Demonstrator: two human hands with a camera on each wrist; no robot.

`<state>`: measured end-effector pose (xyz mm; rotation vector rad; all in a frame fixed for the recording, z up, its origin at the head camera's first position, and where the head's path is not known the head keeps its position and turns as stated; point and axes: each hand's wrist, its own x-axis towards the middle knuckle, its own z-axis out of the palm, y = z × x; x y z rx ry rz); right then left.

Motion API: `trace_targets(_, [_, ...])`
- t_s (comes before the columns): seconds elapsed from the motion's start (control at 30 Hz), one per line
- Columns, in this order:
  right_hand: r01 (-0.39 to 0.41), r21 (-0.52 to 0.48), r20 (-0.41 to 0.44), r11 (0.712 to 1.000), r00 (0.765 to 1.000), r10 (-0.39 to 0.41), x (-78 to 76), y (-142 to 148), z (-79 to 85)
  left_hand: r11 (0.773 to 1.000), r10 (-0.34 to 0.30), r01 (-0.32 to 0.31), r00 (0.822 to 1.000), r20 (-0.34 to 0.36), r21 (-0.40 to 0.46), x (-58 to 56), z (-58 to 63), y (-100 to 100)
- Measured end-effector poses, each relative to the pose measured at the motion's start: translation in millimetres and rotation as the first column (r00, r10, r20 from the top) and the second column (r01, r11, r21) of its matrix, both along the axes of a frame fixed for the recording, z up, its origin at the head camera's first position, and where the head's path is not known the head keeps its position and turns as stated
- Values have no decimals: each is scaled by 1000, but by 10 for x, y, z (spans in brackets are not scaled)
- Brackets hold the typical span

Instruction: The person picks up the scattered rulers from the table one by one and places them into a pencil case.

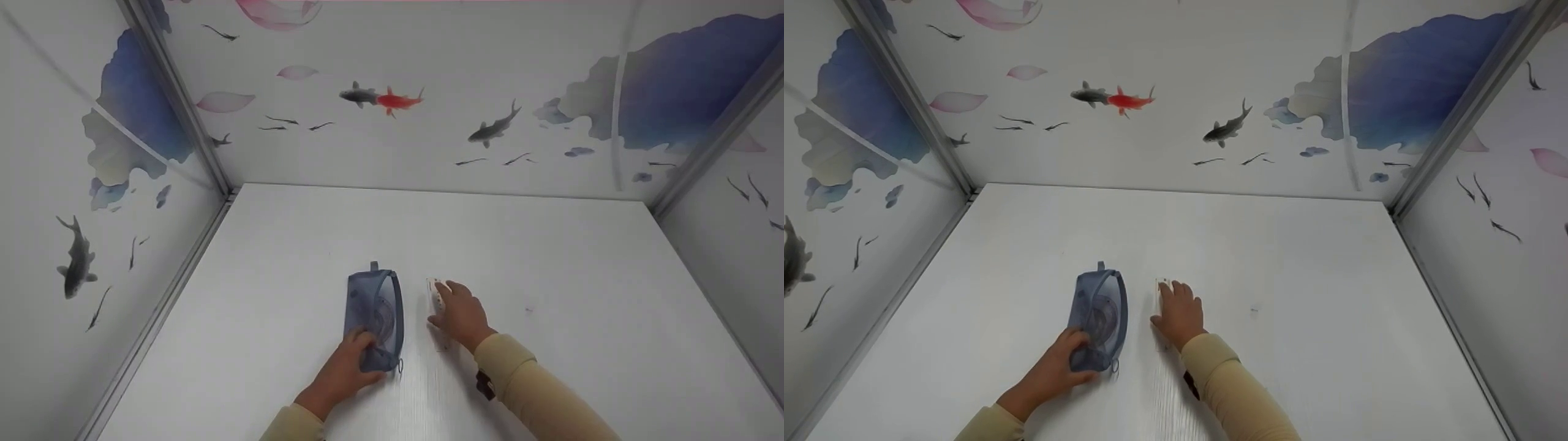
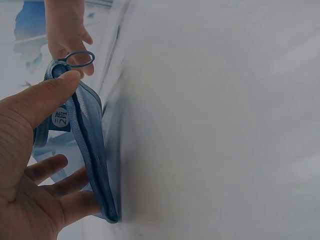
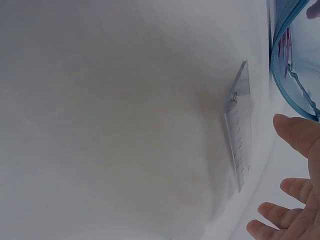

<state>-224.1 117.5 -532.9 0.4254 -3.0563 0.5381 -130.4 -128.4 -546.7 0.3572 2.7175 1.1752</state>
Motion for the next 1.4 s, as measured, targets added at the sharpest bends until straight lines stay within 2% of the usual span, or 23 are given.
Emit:
trace_targets(0.27, [-7, 28, -3, 1000, 1000, 7, -6, 8, -61, 1000, -3, 3, 1000, -9, -5, 0, -13, -6])
trace_targets(0.57, [23, 31, 52, 999, 998, -25, -30, -7, -78, 1000, -6, 6, 1000, -6, 2, -1, -11, -17])
trace_targets(0.87, [46, -1, 89, 999, 995, -46, -47, -14, -100, 1000, -1, 1, 1000, -3, -2, 11, 30, -7])
trace_targets(1.4, [119, -64, 204, 991, 974, -104, -88, 34, -87, 1000, -4, 4, 1000, -4, -9, 1, 1, -14])
